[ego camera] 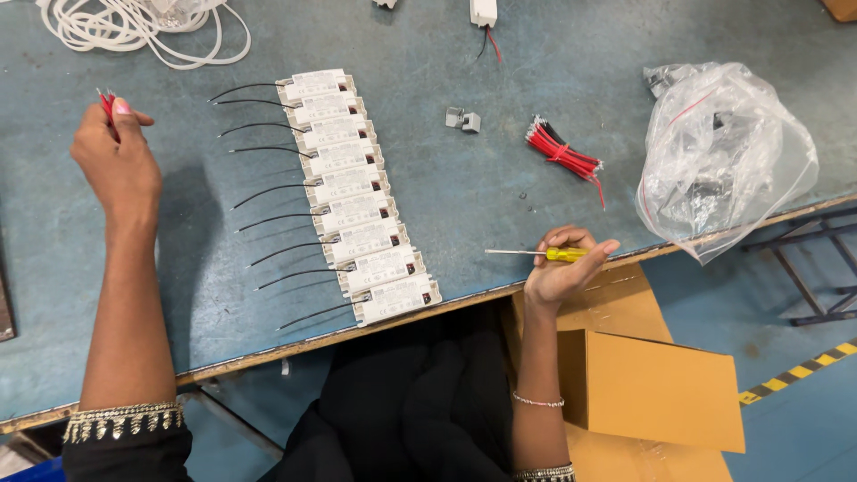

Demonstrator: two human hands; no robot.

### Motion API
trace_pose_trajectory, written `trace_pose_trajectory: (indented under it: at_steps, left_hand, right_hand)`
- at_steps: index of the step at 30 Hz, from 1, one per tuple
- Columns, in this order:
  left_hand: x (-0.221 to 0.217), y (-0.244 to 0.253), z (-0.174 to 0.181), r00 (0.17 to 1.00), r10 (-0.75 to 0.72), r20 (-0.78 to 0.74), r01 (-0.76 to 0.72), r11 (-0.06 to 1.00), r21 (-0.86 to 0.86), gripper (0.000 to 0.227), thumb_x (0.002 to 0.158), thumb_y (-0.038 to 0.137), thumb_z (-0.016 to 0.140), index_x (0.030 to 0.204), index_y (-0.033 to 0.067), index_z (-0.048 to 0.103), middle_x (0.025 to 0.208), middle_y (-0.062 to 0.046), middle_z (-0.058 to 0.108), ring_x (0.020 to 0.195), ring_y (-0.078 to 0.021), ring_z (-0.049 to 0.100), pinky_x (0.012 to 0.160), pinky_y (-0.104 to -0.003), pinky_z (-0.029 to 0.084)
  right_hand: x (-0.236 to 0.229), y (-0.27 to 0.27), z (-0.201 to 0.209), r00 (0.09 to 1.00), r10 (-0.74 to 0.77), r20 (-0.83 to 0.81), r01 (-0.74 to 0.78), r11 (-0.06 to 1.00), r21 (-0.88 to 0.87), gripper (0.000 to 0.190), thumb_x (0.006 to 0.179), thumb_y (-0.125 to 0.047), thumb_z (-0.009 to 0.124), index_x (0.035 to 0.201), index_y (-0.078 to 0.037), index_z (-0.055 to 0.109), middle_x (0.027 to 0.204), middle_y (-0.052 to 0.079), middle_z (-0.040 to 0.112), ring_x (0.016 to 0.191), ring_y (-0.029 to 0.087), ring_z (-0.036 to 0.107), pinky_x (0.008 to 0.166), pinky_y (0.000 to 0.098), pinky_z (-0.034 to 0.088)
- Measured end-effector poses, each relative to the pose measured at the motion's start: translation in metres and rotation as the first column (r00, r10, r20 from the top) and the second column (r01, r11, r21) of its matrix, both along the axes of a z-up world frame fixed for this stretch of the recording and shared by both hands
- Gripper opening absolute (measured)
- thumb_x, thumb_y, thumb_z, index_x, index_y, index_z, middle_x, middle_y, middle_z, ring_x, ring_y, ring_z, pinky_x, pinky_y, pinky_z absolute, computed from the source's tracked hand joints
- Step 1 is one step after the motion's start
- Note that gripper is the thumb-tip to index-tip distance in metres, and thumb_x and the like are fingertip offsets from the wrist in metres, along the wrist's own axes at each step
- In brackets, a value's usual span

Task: The person is assembling electronic components by hand and with a screwdriver, connecting red and black wire bundles to white plastic housing units and arranging the finished pieces in a row on a workbench.

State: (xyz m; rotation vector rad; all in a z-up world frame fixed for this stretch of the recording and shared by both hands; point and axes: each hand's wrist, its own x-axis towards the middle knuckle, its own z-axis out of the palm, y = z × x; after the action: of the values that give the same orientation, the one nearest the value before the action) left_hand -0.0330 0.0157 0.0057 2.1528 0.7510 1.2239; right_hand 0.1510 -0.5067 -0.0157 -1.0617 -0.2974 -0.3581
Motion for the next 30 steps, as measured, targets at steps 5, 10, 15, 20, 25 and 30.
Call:
trace_pose_trajectory:
  at_steps: [5, 10, 15, 20, 25, 30]
  left_hand:
    - [-0.001, -0.001, -0.001, 1.000, -0.013, 0.003, 0.013, 1.000, 0.017, 0.031, 0.115, 0.012, 0.051, 0.093, -0.0031, 0.069, 0.078, -0.007, 0.058, 0.069, -0.0148, 0.051, 0.065, -0.037, 0.040]
    - [0.005, -0.004, 0.001, 1.000, -0.019, -0.001, 0.019, 0.999, 0.035, 0.032, 0.118, 0.015, 0.055, 0.095, -0.0023, 0.068, 0.078, -0.008, 0.061, 0.068, -0.0160, 0.052, 0.063, -0.037, 0.040]
    - [0.002, -0.008, 0.000, 0.998, 0.019, 0.053, -0.024, 0.995, 0.098, 0.032, 0.118, 0.013, 0.051, 0.096, -0.0037, 0.067, 0.082, -0.013, 0.063, 0.071, -0.0226, 0.055, 0.066, -0.041, 0.041]
    - [0.003, -0.008, -0.014, 0.997, 0.058, 0.055, -0.070, 0.969, 0.237, 0.028, 0.117, 0.009, 0.046, 0.098, -0.0035, 0.062, 0.091, -0.016, 0.070, 0.083, -0.0322, 0.066, 0.075, -0.045, 0.046]
    - [-0.003, -0.001, -0.033, 0.989, 0.131, -0.075, -0.094, 0.924, 0.371, 0.025, 0.116, 0.009, 0.045, 0.099, -0.0034, 0.059, 0.095, -0.018, 0.070, 0.086, -0.0356, 0.068, 0.079, -0.046, 0.049]
    - [0.018, 0.007, -0.053, 0.979, 0.116, -0.166, -0.046, 0.925, 0.378, 0.028, 0.122, 0.010, 0.039, 0.106, -0.0050, 0.057, 0.098, -0.019, 0.067, 0.088, -0.0352, 0.065, 0.082, -0.045, 0.050]
  right_hand:
    - [-0.005, 0.001, -0.002, 0.999, -0.042, 0.028, 0.041, 0.999, 0.022, 0.071, 0.108, -0.066, 0.033, 0.077, -0.004, 0.049, 0.070, 0.011, 0.052, 0.053, 0.017, 0.046, 0.046, 0.0270, 0.034]
    - [-0.007, 0.003, 0.000, 0.998, -0.057, 0.010, 0.057, 0.998, 0.020, 0.069, 0.110, -0.062, 0.035, 0.077, -0.003, 0.051, 0.068, 0.010, 0.052, 0.053, 0.017, 0.047, 0.046, 0.0267, 0.035]
    - [-0.006, 0.004, -0.001, 1.000, -0.022, -0.010, 0.022, 0.999, 0.032, 0.066, 0.110, -0.059, 0.036, 0.079, -0.003, 0.053, 0.071, 0.010, 0.054, 0.055, 0.016, 0.050, 0.047, 0.0258, 0.037]
    - [-0.003, 0.004, -0.008, 1.000, -0.006, -0.025, 0.007, 0.997, 0.071, 0.064, 0.110, -0.056, 0.036, 0.078, -0.004, 0.053, 0.071, 0.009, 0.055, 0.055, 0.015, 0.051, 0.046, 0.0255, 0.037]
    - [-0.005, 0.007, -0.013, 0.998, 0.022, -0.059, -0.018, 0.998, 0.063, 0.061, 0.109, -0.055, 0.037, 0.078, -0.005, 0.052, 0.071, 0.008, 0.055, 0.055, 0.014, 0.050, 0.047, 0.0253, 0.037]
    - [-0.009, 0.007, -0.008, 0.991, 0.098, -0.090, -0.096, 0.995, 0.024, 0.060, 0.110, -0.051, 0.039, 0.078, -0.003, 0.053, 0.072, 0.008, 0.056, 0.055, 0.013, 0.050, 0.048, 0.0253, 0.037]
